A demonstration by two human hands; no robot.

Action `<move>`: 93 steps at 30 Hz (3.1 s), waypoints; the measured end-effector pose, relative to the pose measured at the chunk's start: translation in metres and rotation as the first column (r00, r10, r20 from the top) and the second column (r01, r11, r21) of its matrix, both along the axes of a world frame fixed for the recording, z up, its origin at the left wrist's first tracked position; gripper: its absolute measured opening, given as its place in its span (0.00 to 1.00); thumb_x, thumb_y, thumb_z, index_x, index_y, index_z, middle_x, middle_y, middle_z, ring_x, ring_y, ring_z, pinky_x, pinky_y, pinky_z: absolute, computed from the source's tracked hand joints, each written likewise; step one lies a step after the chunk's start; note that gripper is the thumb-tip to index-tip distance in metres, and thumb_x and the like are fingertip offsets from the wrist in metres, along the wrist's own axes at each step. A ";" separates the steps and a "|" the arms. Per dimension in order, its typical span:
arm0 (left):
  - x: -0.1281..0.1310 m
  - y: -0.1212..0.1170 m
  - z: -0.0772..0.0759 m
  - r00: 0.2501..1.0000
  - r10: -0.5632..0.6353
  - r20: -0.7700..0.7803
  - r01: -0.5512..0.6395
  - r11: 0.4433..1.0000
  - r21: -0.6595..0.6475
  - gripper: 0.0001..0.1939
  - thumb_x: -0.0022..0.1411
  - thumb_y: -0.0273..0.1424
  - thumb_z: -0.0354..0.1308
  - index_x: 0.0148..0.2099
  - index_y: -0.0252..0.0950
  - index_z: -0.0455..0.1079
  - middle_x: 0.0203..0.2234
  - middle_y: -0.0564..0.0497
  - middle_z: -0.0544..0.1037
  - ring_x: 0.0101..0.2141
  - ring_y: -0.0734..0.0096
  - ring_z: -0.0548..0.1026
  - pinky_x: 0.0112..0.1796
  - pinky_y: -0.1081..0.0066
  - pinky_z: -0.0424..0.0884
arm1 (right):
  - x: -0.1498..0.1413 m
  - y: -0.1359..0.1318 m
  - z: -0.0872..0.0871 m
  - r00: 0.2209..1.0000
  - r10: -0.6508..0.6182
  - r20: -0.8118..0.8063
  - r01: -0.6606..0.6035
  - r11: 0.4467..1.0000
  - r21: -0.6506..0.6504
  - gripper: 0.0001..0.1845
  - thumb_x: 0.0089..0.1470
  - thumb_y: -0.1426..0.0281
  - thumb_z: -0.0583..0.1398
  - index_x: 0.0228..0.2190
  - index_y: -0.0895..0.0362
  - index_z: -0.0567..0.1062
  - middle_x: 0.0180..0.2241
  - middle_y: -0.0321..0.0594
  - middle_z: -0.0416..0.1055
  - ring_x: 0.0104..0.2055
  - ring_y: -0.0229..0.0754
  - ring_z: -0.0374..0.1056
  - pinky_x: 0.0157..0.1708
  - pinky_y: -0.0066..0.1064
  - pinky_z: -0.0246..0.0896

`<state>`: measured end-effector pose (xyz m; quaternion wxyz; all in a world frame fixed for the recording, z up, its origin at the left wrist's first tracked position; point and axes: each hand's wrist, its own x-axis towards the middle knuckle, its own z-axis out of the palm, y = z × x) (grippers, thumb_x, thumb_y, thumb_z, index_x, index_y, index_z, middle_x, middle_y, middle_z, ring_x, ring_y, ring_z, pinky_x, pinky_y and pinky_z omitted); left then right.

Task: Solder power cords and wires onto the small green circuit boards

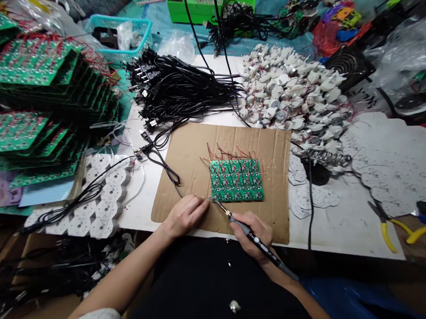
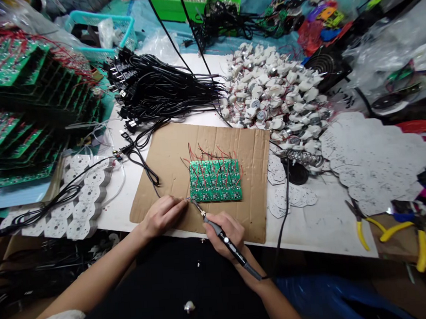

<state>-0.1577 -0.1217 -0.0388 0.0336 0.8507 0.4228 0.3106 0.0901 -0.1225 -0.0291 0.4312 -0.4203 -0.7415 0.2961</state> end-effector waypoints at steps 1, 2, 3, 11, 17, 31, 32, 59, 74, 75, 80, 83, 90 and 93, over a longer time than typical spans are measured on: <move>0.000 0.000 0.000 1.000 0.000 0.005 0.000 1.000 -0.002 0.17 0.71 0.22 0.52 0.60 0.30 0.67 0.34 0.44 0.77 0.32 0.68 0.74 0.33 0.68 0.74 | 0.000 0.000 -0.001 1.000 -0.004 0.002 0.004 1.000 0.001 0.11 0.59 0.74 0.64 0.45 0.52 0.77 0.31 0.36 0.77 0.27 0.37 0.74 0.27 0.28 0.71; 0.000 0.000 -0.001 1.000 0.001 0.010 -0.001 1.000 -0.001 0.17 0.71 0.22 0.52 0.60 0.30 0.67 0.34 0.44 0.77 0.32 0.68 0.74 0.33 0.68 0.74 | -0.001 0.000 -0.001 1.000 -0.007 0.003 0.007 1.000 0.000 0.12 0.59 0.74 0.64 0.45 0.52 0.77 0.31 0.36 0.77 0.28 0.37 0.74 0.28 0.28 0.72; 0.000 0.000 -0.001 1.000 0.002 0.010 -0.002 1.000 0.001 0.17 0.71 0.22 0.52 0.60 0.31 0.67 0.34 0.44 0.77 0.32 0.68 0.74 0.33 0.68 0.74 | -0.001 0.000 -0.002 1.000 -0.007 0.000 0.007 1.000 0.006 0.12 0.59 0.74 0.64 0.45 0.52 0.77 0.31 0.36 0.77 0.28 0.37 0.74 0.28 0.28 0.71; 0.001 0.001 0.001 1.000 0.010 -0.020 -0.009 0.999 0.040 0.14 0.70 0.21 0.52 0.57 0.29 0.68 0.32 0.44 0.77 0.31 0.68 0.73 0.33 0.68 0.74 | 0.002 0.003 -0.003 0.996 -0.053 -0.072 0.053 0.999 -0.002 0.09 0.60 0.71 0.63 0.43 0.52 0.77 0.28 0.34 0.75 0.25 0.36 0.72 0.25 0.27 0.69; 0.000 0.000 -0.004 1.000 0.017 -0.019 -0.017 0.999 0.034 0.14 0.70 0.21 0.53 0.57 0.30 0.68 0.33 0.45 0.77 0.32 0.68 0.74 0.34 0.67 0.75 | 0.002 0.001 -0.003 0.993 -0.080 -0.089 0.079 0.997 -0.005 0.09 0.60 0.70 0.63 0.43 0.52 0.77 0.28 0.34 0.75 0.25 0.37 0.71 0.25 0.27 0.69; 0.001 0.000 -0.001 0.999 0.036 0.003 -0.036 0.999 0.010 0.16 0.70 0.22 0.53 0.58 0.33 0.68 0.34 0.45 0.78 0.31 0.69 0.75 0.33 0.69 0.74 | 0.001 0.002 0.007 0.989 -0.135 -0.059 0.133 0.991 -0.032 0.07 0.60 0.69 0.63 0.41 0.52 0.78 0.29 0.35 0.77 0.28 0.38 0.74 0.28 0.28 0.71; 0.001 -0.001 -0.001 0.999 0.035 0.004 -0.035 0.999 0.005 0.16 0.70 0.22 0.52 0.58 0.34 0.68 0.34 0.45 0.78 0.31 0.69 0.75 0.33 0.68 0.74 | 0.002 0.002 0.008 0.988 -0.141 -0.063 0.140 0.990 -0.033 0.07 0.60 0.70 0.63 0.41 0.52 0.78 0.29 0.35 0.77 0.28 0.38 0.75 0.28 0.28 0.71; 0.014 0.090 0.033 0.972 0.229 -0.058 -0.232 0.882 -0.411 0.08 0.72 0.29 0.50 0.48 0.37 0.68 0.37 0.47 0.77 0.38 0.62 0.73 0.42 0.63 0.70 | 0.028 0.038 0.007 0.879 -0.439 -0.185 0.428 0.898 -0.101 0.12 0.60 0.61 0.64 0.39 0.56 0.81 0.28 0.36 0.77 0.22 0.35 0.71 0.24 0.27 0.67; -0.074 0.194 0.048 0.595 0.604 -0.531 -0.734 0.677 -0.053 0.11 0.70 0.26 0.47 0.41 0.33 0.71 0.38 0.39 0.75 0.40 0.55 0.69 0.40 0.61 0.61 | 0.034 0.041 -0.001 0.888 -0.414 -0.199 0.405 0.910 -0.088 0.10 0.61 0.63 0.64 0.40 0.55 0.81 0.28 0.35 0.77 0.22 0.35 0.72 0.23 0.25 0.68; -0.076 0.188 0.049 0.615 0.602 -0.509 -0.717 0.696 -0.043 0.11 0.71 0.27 0.47 0.41 0.34 0.71 0.38 0.39 0.75 0.40 0.55 0.69 0.41 0.61 0.61 | 0.034 0.041 0.001 0.887 -0.418 -0.194 0.407 0.908 -0.095 0.10 0.61 0.62 0.64 0.40 0.55 0.81 0.28 0.35 0.77 0.22 0.36 0.72 0.23 0.25 0.68; -0.082 0.141 0.059 0.779 0.498 -0.380 -0.544 0.839 -0.016 0.09 0.70 0.31 0.52 0.39 0.38 0.72 0.36 0.42 0.76 0.40 0.54 0.70 0.41 0.59 0.64 | 0.035 0.041 0.005 0.879 -0.442 -0.180 0.425 0.896 -0.128 0.11 0.61 0.61 0.63 0.38 0.55 0.81 0.29 0.36 0.78 0.21 0.36 0.72 0.23 0.26 0.69; -0.074 0.120 0.064 0.836 0.412 -0.363 -0.463 0.884 -0.061 0.06 0.65 0.30 0.58 0.44 0.39 0.74 0.41 0.42 0.78 0.42 0.52 0.71 0.43 0.57 0.67 | 0.035 0.041 0.005 0.873 -0.452 -0.184 0.432 0.891 -0.139 0.11 0.61 0.61 0.64 0.38 0.55 0.81 0.30 0.37 0.78 0.22 0.36 0.72 0.23 0.27 0.69; -0.020 0.154 0.061 0.959 0.269 -0.086 -0.281 0.941 -0.187 0.09 0.67 0.24 0.54 0.43 0.37 0.75 0.39 0.45 0.76 0.38 0.64 0.74 0.39 0.67 0.71 | 0.034 0.042 0.004 0.876 -0.435 -0.206 0.422 0.900 -0.106 0.09 0.60 0.63 0.64 0.39 0.55 0.81 0.29 0.36 0.78 0.22 0.36 0.71 0.23 0.26 0.68; 0.010 0.183 0.057 0.971 0.185 -0.152 -0.223 0.929 -0.296 0.06 0.66 0.28 0.58 0.39 0.36 0.77 0.36 0.45 0.75 0.37 0.65 0.74 0.39 0.67 0.71 | 0.036 0.041 0.005 0.881 -0.425 -0.206 0.416 0.905 -0.085 0.09 0.60 0.64 0.64 0.40 0.55 0.81 0.30 0.36 0.78 0.22 0.36 0.72 0.23 0.26 0.68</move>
